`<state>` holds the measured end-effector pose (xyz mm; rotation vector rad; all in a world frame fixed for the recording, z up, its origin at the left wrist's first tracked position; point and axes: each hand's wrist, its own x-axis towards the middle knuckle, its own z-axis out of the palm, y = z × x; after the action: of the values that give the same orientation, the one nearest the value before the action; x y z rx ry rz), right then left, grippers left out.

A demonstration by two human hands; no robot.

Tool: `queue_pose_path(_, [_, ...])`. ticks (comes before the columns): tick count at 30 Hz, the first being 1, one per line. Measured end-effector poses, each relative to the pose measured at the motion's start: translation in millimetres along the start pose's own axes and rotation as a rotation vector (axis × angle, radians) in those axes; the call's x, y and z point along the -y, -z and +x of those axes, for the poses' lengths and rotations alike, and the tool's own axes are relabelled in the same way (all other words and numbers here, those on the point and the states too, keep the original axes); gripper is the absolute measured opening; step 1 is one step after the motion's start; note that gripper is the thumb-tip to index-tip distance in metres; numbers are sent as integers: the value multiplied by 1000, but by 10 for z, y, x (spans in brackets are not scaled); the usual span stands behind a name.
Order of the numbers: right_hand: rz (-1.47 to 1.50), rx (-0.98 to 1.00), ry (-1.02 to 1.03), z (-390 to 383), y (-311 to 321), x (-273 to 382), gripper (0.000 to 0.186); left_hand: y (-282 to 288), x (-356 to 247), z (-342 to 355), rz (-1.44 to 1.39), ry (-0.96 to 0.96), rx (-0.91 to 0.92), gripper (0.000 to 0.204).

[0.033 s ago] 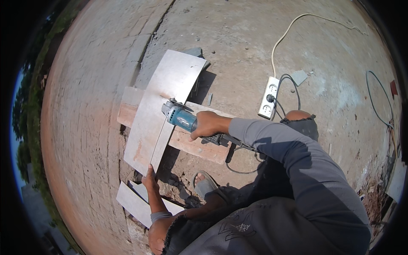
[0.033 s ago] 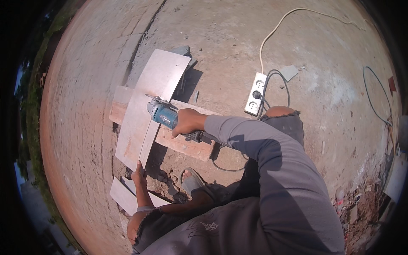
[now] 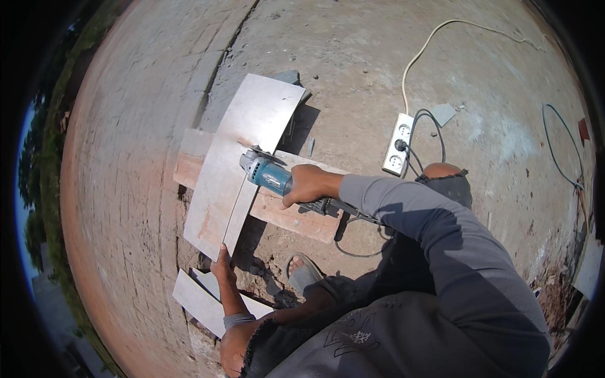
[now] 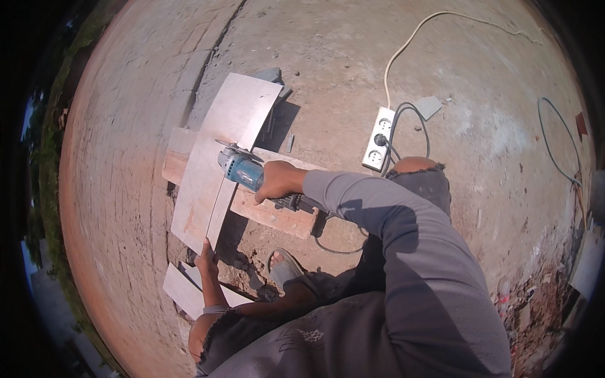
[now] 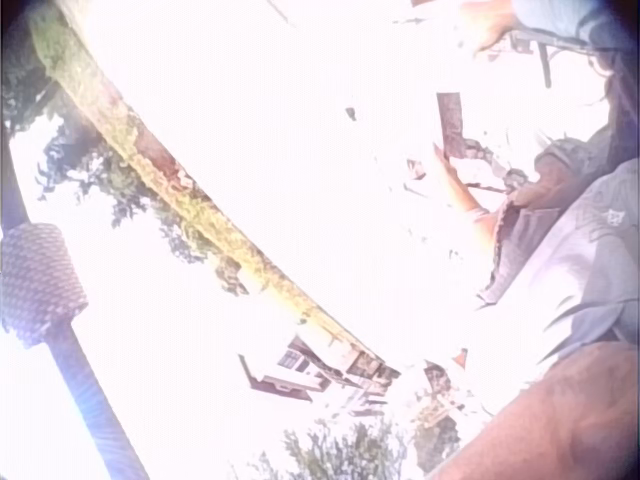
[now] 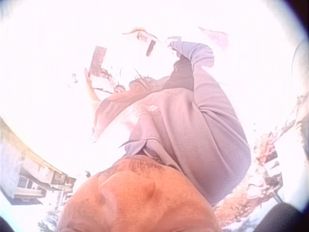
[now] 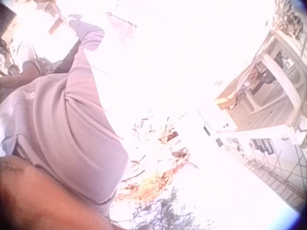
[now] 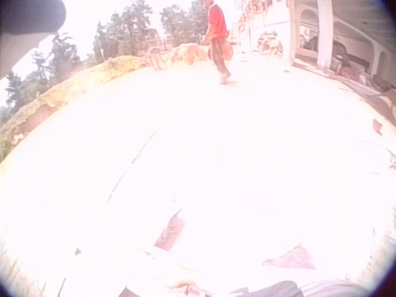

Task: The person uses an angle grinder to cut and shape ceramic tiles while working on the ground.

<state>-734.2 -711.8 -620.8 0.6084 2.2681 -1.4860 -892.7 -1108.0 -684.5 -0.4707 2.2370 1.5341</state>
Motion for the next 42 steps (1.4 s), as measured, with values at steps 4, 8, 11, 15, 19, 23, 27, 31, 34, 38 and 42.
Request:
queue_pose_path(4, [-10, 22, 3, -24, 15, -9, 81, 1, 28, 40, -21, -2, 3, 64])
queue_pose_path(8, [4, 10, 12, -57, 24, -6, 78, 85, 135, 134, -32, -16, 20, 55])
queue_pose_path(11, [-4, -31, 8, -83, 46, 53, 70, 175, 261, 177, -22, 28, 36, 44])
queue_pose_path(15, [28, -70, 51, -215, 186, 113, 64, 332, 453, 105, -49, 24, 52, 43])
queue_pose_path(19, [175, -68, 58, -375, 408, 152, 52, 349, 497, -93, 135, -48, -39, 63])
queue_pose_path(23, [309, -128, -28, -567, 582, 128, 45, 160, 338, -300, 806, -356, -250, 82])
queue_pose_path(27, [310, -178, -41, -725, 717, 66, 46, -142, 161, -341, 863, -665, -74, 85])
queue_pose_path(31, [334, -226, -48, -861, 780, 26, 47, -512, 127, -279, 892, -810, -4, 75])
queue_pose_path(34, [348, -216, -19, -949, 814, -15, 48, -662, 20, -288, 871, -752, 87, 65])
queue_pose_path(38, [252, -244, -44, -1041, 842, -141, 49, -840, -203, -596, 775, -874, 249, 53])
queue_pose_path(42, [265, -276, -52, -1151, 869, -324, 50, -1190, -394, -890, 766, -1082, 413, 62])
